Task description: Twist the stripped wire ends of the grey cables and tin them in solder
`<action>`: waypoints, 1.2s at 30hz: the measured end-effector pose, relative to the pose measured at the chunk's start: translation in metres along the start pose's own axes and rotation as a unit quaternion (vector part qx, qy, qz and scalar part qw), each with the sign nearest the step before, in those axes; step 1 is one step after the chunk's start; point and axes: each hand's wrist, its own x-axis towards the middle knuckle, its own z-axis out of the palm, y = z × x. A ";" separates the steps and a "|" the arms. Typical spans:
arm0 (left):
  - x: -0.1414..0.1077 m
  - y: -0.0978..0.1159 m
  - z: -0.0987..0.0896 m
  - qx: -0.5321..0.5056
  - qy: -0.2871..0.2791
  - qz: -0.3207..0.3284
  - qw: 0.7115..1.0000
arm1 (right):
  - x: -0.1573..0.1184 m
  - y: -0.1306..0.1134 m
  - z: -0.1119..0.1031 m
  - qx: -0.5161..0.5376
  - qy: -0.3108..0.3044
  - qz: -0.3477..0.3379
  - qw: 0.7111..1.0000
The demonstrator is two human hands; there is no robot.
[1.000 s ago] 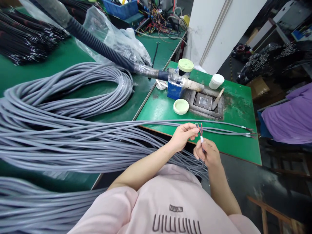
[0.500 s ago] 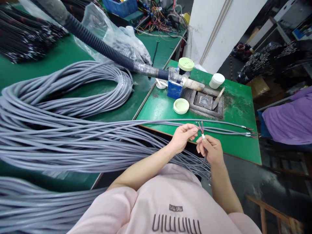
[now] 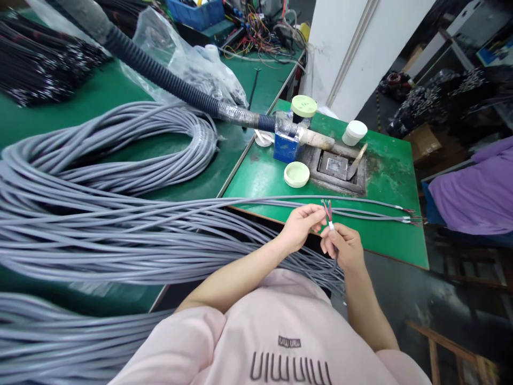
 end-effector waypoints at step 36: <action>-0.002 -0.002 0.006 -0.136 0.001 -0.066 0.988 | 0.008 0.004 0.007 0.117 -0.027 0.009 0.993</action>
